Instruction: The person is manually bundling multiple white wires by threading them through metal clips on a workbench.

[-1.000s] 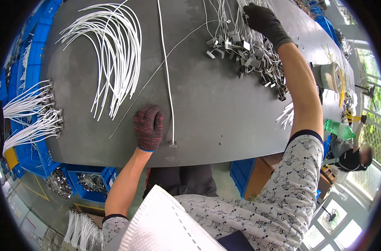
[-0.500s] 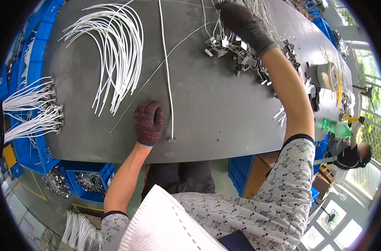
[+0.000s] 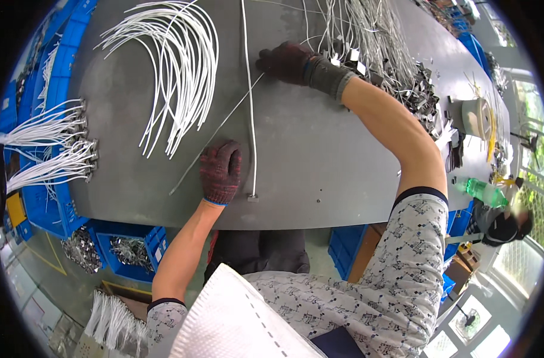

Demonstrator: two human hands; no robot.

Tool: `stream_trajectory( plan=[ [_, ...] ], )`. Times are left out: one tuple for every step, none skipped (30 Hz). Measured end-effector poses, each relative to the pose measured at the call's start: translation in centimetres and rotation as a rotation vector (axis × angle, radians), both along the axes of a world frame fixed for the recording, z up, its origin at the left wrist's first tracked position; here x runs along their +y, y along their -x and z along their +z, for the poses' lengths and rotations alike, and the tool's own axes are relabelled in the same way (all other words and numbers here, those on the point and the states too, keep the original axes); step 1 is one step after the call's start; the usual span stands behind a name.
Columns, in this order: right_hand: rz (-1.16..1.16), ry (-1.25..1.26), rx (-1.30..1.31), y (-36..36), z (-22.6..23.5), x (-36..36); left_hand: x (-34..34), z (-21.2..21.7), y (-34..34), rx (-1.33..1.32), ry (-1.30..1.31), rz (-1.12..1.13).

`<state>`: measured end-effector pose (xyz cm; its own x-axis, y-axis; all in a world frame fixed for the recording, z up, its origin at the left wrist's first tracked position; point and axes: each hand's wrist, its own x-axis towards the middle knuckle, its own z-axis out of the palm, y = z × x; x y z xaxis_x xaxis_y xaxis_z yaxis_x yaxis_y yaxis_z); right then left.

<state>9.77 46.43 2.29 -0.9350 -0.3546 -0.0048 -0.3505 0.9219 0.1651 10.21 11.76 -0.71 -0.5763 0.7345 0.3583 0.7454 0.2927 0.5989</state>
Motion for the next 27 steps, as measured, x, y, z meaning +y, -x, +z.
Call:
stream_trajectory(
  plan=[
    [0.011, 0.028, 0.032, -0.5, 0.0, -0.4, 0.0, 0.1, 0.1, 0.025, -0.013, 0.0],
    [0.022, 0.057, 0.063, -1.0, 0.0, -0.8, 0.1, -0.1, 0.2, 0.023, -0.018, -0.006],
    [0.021, 0.055, 0.06, -1.1, 0.4, -1.6, 0.0, -0.4, 0.3, 0.043, -0.022, -0.012],
    [-0.079, 0.055, -0.028, -1.2, 0.9, -2.4, 0.0, -0.5, 0.3, 0.063, -0.024, -0.015],
    [-0.179, 0.055, -0.117, -1.0, 1.3, -3.0, -0.1, -0.5, 0.2, 0.06, -0.024, -0.012],
    [-0.185, 0.051, -0.119, -0.9, 0.8, -3.2, 0.0, -0.4, 0.2, 0.033, -0.013, -0.014],
    [-0.163, -0.008, -0.104, -0.8, 0.2, -3.5, 0.1, -0.3, 0.2, 0.007, -0.002, -0.014],
    [-0.14, -0.067, -0.09, -0.7, -0.2, -3.6, 0.1, -0.3, 0.1, 0.005, -0.005, -0.019],
    [-0.142, -0.069, -0.09, -0.4, 0.0, -3.5, 0.1, -0.1, 0.0, 0.008, 0.001, -0.019],
    [-0.227, -0.1, -0.103, 0.1, 0.2, -3.2, 0.1, 0.0, 0.1, 0.011, 0.008, -0.019],
    [-0.313, -0.131, -0.116, 0.4, 0.4, -3.0, 0.2, 0.0, 0.1, 0.011, 0.006, -0.02],
    [-0.314, -0.133, -0.116, 0.5, 0.5, -2.6, 0.3, 0.0, 0.0, 0.006, 0.005, -0.022],
    [-0.358, -0.15, -0.111, 0.4, 0.6, -2.2, 0.4, 0.1, 0.0, 0.002, 0.003, -0.025],
    [-0.402, -0.167, -0.106, 0.4, 0.6, -1.9, 0.4, 0.1, 0.1, 0.0, 0.002, -0.026],
    [-0.402, -0.169, -0.109, 0.3, 0.7, -1.8, 0.3, 0.3, 0.1, 0.012, -0.004, -0.031],
    [-0.418, -0.156, -0.136, 0.3, 0.8, -1.6, 0.3, 0.3, 0.1, 0.023, -0.01, -0.035],
    [-0.433, -0.143, -0.164, 0.2, 0.9, -1.5, 0.2, 0.2, 0.0, 0.018, -0.01, -0.035],
    [-0.433, -0.144, -0.165, -0.2, 0.8, -0.9, 0.2, 0.2, -0.1, 0.012, -0.013, -0.032],
    [-0.393, 0.048, -0.012, -0.8, 0.7, -0.1, -0.1, 0.1, 0.1, 0.009, -0.014, -0.024],
    [-0.348, 0.242, 0.14, -1.5, 0.6, 0.7, -0.4, -0.1, 0.3, 0.012, -0.01, -0.017],
    [-0.508, 0.233, 0.128, -1.9, 1.9, 1.9, -0.5, -0.2, 0.4, 0.022, -0.024, -0.008],
    [-0.671, 0.222, 0.112, -2.7, 3.6, 3.3, -0.5, -0.2, 0.3, 0.03, -0.038, -0.002],
    [-0.751, 0.301, 0.373, -4.4, 4.2, 5.5, -0.2, 0.0, 0.1, 0.023, -0.044, -0.004],
    [-0.757, 0.308, 0.566, -6.1, 3.7, 9.2, 0.0, 0.3, 0.1, 0.022, -0.042, -0.012],
    [-0.881, 0.211, 0.637, -8.1, 3.1, 14.0, 0.8, 0.2, 0.0, 0.014, -0.053, -0.032],
    [-0.924, 0.132, 0.485, -9.6, 2.5, 17.8, 1.1, 0.0, -0.1, 0.004, -0.063, -0.047],
    [-0.951, 0.075, 0.333, -9.2, 2.4, 18.5, 0.8, -0.1, 0.1, 0.018, -0.033, -0.031]
  ],
)
